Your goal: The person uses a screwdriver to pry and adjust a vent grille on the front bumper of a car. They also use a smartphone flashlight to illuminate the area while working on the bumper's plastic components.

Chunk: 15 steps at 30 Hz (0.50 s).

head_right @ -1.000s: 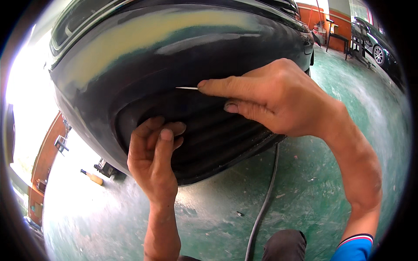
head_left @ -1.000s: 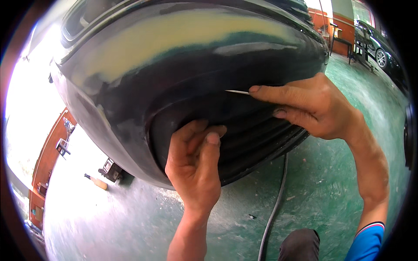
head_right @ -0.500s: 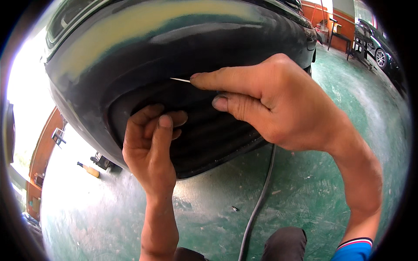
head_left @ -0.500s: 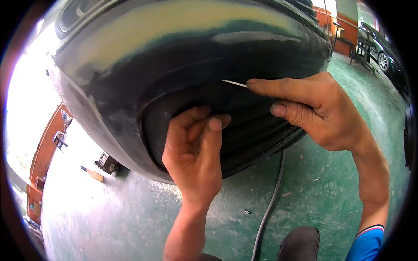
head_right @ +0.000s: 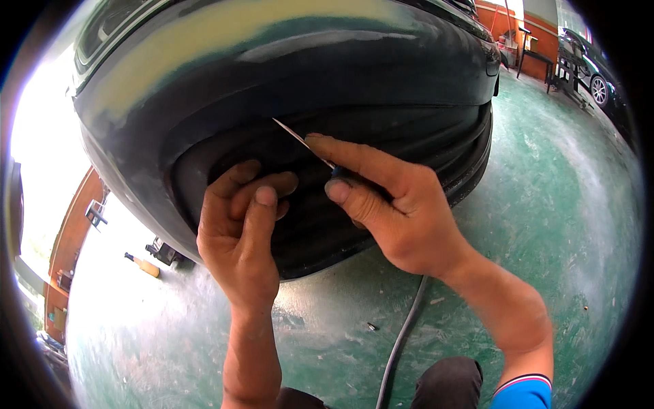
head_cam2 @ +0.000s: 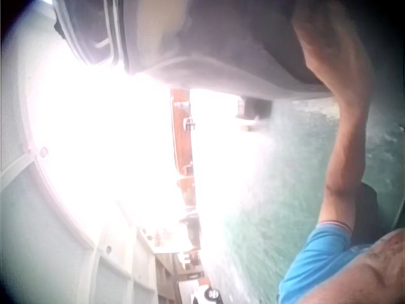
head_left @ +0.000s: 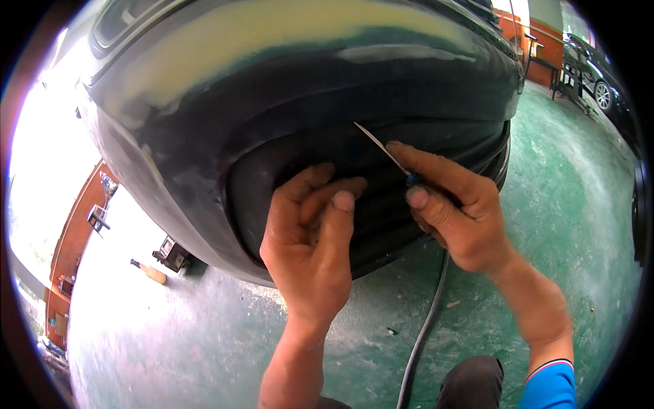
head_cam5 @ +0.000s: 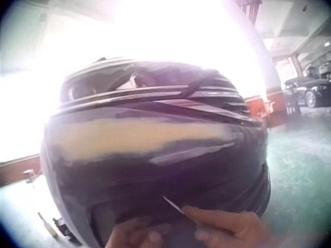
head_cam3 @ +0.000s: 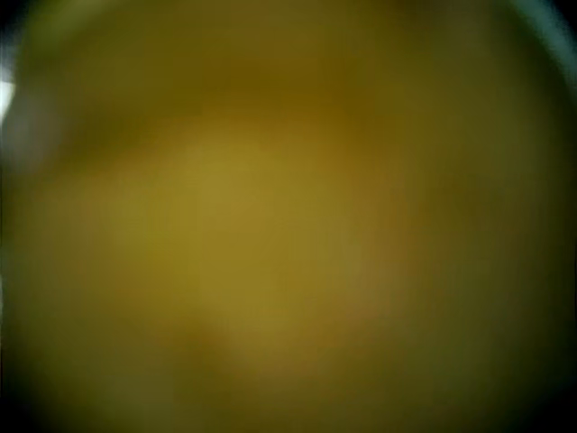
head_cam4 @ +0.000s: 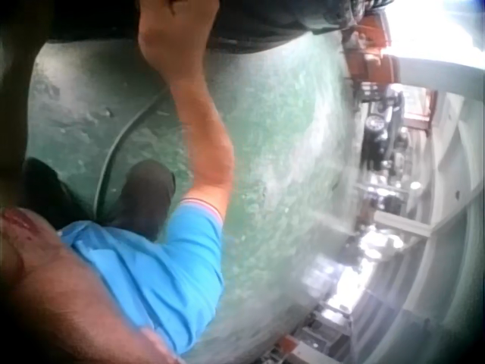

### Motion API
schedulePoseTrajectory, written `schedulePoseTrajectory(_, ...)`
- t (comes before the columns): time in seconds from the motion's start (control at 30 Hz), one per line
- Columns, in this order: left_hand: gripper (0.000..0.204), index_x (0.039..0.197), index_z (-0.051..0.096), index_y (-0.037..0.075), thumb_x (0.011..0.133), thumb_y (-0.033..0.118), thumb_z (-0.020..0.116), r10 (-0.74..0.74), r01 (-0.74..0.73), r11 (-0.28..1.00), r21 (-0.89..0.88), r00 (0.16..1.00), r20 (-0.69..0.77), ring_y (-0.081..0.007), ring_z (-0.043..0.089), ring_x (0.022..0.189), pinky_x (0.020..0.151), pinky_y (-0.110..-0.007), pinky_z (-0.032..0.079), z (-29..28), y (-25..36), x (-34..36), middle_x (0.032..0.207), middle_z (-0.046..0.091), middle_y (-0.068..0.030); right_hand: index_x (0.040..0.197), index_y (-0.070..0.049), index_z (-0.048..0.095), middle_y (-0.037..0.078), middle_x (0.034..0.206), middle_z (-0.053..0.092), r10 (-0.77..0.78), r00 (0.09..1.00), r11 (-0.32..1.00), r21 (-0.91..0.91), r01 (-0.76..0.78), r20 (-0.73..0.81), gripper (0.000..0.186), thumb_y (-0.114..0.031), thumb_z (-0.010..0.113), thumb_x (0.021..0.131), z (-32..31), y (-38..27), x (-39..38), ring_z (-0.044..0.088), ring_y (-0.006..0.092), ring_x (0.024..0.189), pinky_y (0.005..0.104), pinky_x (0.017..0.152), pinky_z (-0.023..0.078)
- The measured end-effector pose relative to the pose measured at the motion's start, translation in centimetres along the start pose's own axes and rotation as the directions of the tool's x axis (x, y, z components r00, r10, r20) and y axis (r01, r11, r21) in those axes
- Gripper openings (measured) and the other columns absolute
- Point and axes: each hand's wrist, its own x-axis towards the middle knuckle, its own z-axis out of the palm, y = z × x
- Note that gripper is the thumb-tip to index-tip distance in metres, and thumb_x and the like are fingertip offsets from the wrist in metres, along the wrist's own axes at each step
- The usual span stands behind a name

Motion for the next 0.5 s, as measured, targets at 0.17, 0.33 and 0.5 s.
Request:
schedulePoseTrajectory(0.17, 0.027, 0.123, 0.055, -0.006, 0.098, 0.003, 0.063, 0.037, -0.035, 0.998, -0.061, 0.999, 0.035, -0.0010, 0.056, 0.075, 0.069, -0.015, 0.044, -0.2, -0.5, -0.1, 0.102, 0.075, -0.0122, 0.138, -0.006, 0.059, 0.003, 0.082, 0.067, -0.102, 0.993, 0.968, -0.236, 0.087, -0.053, 0.043, -0.008, 0.065, 0.096, 0.8, -0.9, -0.5, 0.056, 0.0068, 0.066, 0.0248, 0.060, 0.045)
schedulePoseTrajectory(0.33, 0.027, 0.122, 0.059, -0.005, 0.099, 0.009, 0.063, 0.033, -0.033, 0.999, 0.000, 0.998, 0.055, -0.0146, 0.071, 0.097, 0.083, -0.024, 0.055, -0.8, -0.3, -0.1, 0.102, 0.075, -0.0146, 0.133, -0.003, 0.063, 0.007, 0.071, 0.059, -0.433, 0.896, 0.588, -0.721, 0.365, 0.100, 0.049, -0.002, 0.071, 0.084, -0.2, -2.0, 0.3, 0.057, 0.0181, 0.057, 0.0303, 0.054, 0.046)
schedulePoseTrajectory(0.5, 0.026, 0.119, 0.066, -0.004, 0.101, 0.014, 0.060, 0.053, -0.052, 0.999, -0.010, 0.997, 0.061, -0.0192, 0.072, 0.095, 0.081, -0.028, 0.057, -0.2, 0.2, 0.3, 0.102, 0.075, -0.0149, 0.132, -0.009, 0.065, 0.006, 0.065, 0.055, -0.497, 0.826, 0.321, -0.828, 0.460, 0.267, 0.052, -0.004, 0.075, 0.081, -1.9, -2.0, 0.5, 0.054, 0.0209, 0.052, 0.0336, 0.049, 0.045)
